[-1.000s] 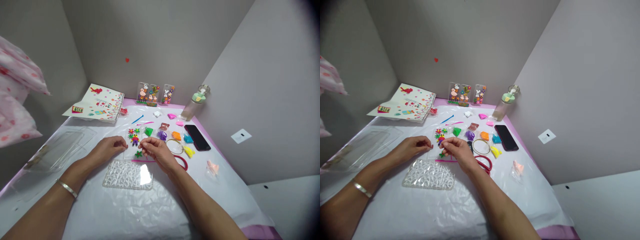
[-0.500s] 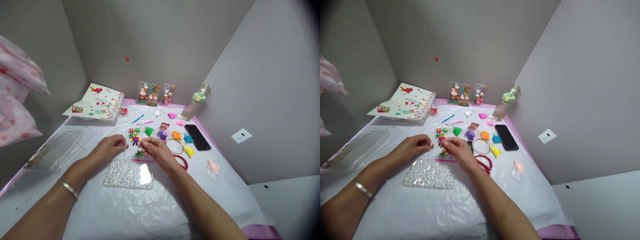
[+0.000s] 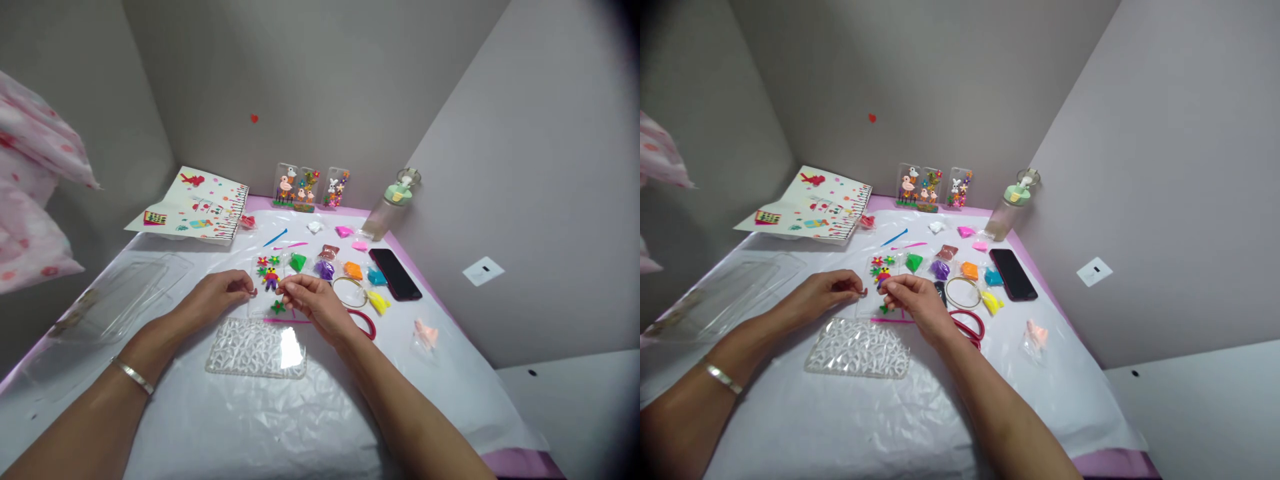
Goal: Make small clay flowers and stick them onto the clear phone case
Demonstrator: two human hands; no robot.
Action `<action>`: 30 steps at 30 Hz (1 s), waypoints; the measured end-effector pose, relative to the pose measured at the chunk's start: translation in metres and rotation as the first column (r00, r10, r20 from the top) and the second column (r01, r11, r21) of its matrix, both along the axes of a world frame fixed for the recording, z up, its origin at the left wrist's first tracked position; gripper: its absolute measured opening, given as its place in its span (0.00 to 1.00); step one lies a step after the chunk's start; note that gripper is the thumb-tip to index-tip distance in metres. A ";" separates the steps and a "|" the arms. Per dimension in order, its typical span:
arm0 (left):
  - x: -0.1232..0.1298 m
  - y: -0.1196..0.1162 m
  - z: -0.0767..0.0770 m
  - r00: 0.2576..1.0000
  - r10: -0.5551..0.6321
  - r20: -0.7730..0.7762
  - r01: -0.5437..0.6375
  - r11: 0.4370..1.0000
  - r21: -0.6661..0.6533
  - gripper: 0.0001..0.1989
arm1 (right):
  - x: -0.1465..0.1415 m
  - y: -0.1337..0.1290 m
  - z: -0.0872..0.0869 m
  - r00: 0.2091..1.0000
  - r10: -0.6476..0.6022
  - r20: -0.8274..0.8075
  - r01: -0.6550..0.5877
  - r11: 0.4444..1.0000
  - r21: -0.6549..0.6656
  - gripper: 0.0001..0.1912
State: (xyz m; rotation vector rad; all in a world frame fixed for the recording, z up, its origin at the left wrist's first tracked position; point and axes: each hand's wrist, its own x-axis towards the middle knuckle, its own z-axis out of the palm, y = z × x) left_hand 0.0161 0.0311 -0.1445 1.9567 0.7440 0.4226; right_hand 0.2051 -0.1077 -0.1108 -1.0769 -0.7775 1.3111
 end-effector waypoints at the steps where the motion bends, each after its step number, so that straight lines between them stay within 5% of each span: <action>1: 0.000 0.000 0.000 1.000 -0.004 0.004 0.004 1.000 0.002 0.06 | 0.000 0.000 0.000 1.000 -0.002 -0.002 0.002 1.000 -0.003 0.10; 8: -0.001 0.002 -0.001 0.999 0.031 -0.018 -0.030 0.999 0.040 0.07 | 0.000 0.000 -0.002 1.000 -0.014 -0.023 0.014 1.000 -0.012 0.09; 13: 0.005 -0.017 0.020 0.991 0.073 0.109 -0.079 0.996 0.051 0.10 | 0.000 0.000 -0.003 0.999 -0.001 -0.034 0.001 1.000 0.002 0.08; 17: 0.015 -0.041 0.032 0.981 -0.024 0.195 0.015 0.999 0.048 0.11 | 0.000 0.001 -0.008 0.999 -0.015 0.039 0.014 0.999 0.038 0.08; 30: 0.023 -0.061 0.017 0.951 -0.080 0.298 -0.046 0.918 0.394 0.06 | -0.003 0.004 -0.015 0.996 -0.048 0.070 0.045 0.998 0.049 0.15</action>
